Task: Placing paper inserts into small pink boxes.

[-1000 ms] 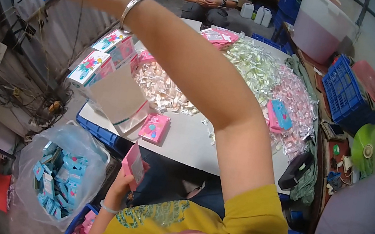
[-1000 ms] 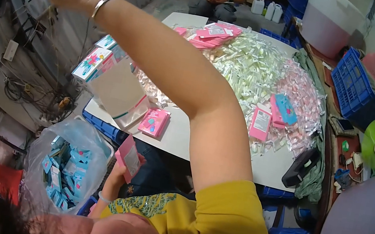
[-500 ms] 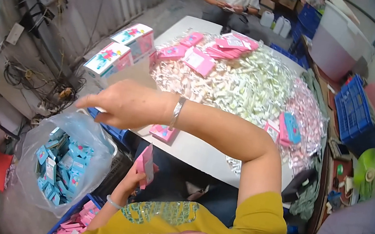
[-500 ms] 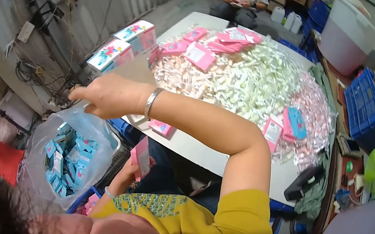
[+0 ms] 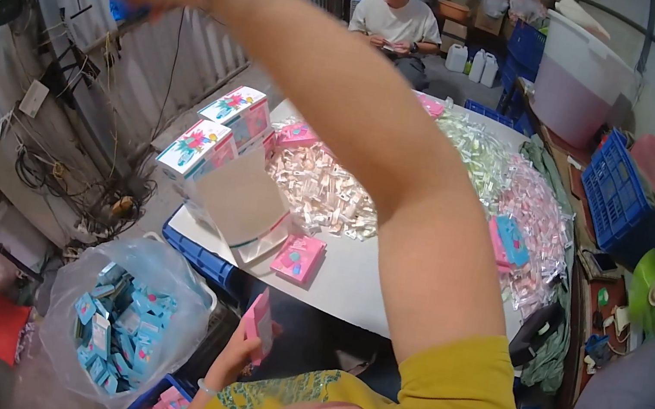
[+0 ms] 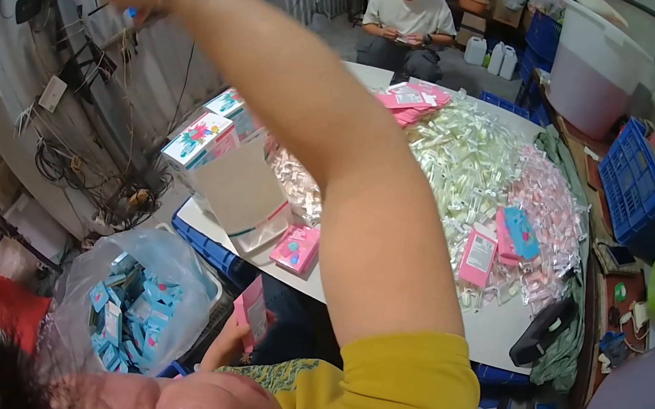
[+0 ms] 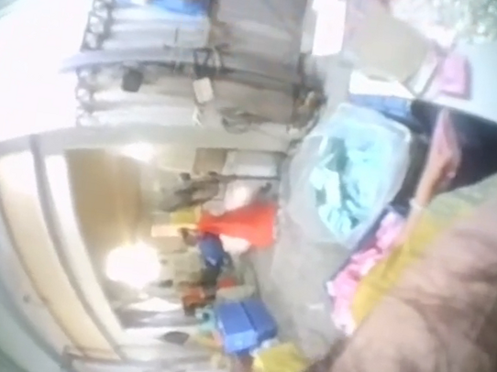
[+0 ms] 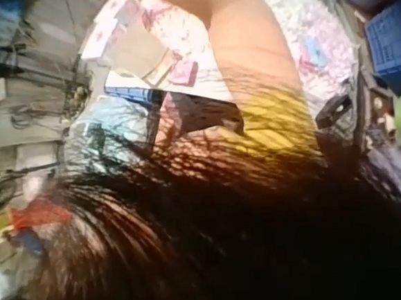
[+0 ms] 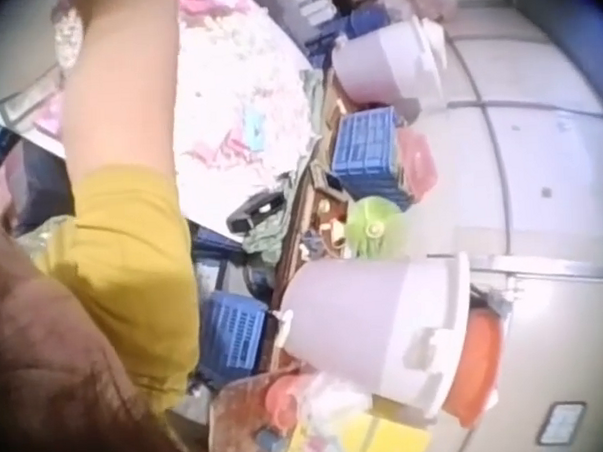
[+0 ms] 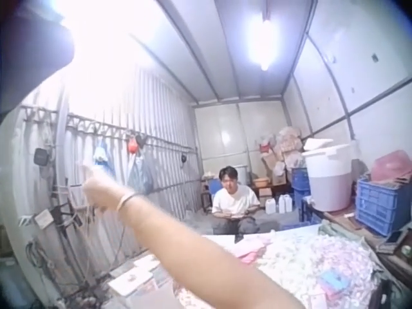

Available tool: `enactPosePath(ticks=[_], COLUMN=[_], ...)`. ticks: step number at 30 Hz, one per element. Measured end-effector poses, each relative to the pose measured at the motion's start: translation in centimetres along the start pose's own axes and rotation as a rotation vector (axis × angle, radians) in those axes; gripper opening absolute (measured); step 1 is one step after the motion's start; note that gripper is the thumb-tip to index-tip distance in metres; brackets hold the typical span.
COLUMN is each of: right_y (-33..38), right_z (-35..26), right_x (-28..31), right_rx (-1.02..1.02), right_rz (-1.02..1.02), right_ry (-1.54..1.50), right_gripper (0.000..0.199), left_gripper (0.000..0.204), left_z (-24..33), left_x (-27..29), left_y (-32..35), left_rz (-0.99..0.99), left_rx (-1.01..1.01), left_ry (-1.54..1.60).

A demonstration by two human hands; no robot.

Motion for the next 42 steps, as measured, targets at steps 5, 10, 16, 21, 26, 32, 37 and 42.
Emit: enactPosePath(ticks=[5, 10, 16, 21, 26, 32, 37, 42], right_y=[-3.6, -0.1, 14.3, 26.7, 36.7, 44.8, 51.6, 55.9], right_z=[10.1, 18.0, 0.3, 6.1, 10.3, 13.8, 14.9, 16.5], right_x=[11.3, 27.6, 19.0, 2.4, -3.3, -8.3, -11.6, -13.4], right_rx=[-0.064, -0.227, 0.078, -0.126, -0.548, -0.688, -0.94, -1.001], right_rz=[0.342, 0.501, 0.489, 0.041, 0.228, 0.255, 0.188, 0.623], right_ry=[-0.151, -0.381, 0.207, 0.318, -0.284, -0.406, -0.449, -0.786], right_gripper=[0.053, 0.02, 0.023, 0.033, 0.033, 0.053, 0.04, 0.031], left_gripper=[0.079, 0.083, 0.096, 0.107, 0.103, 0.088, 0.08, 0.089], left_z=[0.7, 0.3, 3.2, 8.4, 13.2, 10.6, 7.4, 5.5], left_x=[1.6, 2.8, 0.3, -5.7, -12.9, -15.3, -16.9, -17.5], left_y=[1.4, -0.6, -3.7, -6.6, -9.4, -10.4, -10.9, -10.5], left_rz=[0.081, 0.044, -0.022, -0.077, -0.089, -0.076, -0.099, -0.091], left_rx=[-0.061, -0.027, -0.192, -0.401, -0.603, -0.808, -0.871, -0.885], left_ry=[0.039, 0.051, -0.108, -0.396, -0.642, -1.138, -1.546, -1.638])
Point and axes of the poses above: each hand's wrist, its own y-axis away from the middle knuckle, its own x-axis out of the back of the hand, z = x × y, the point moved 8 cm from there along -y, towards the middle knuckle, and after that the axes turned 12 degrees about y, right-handed, at the moved point
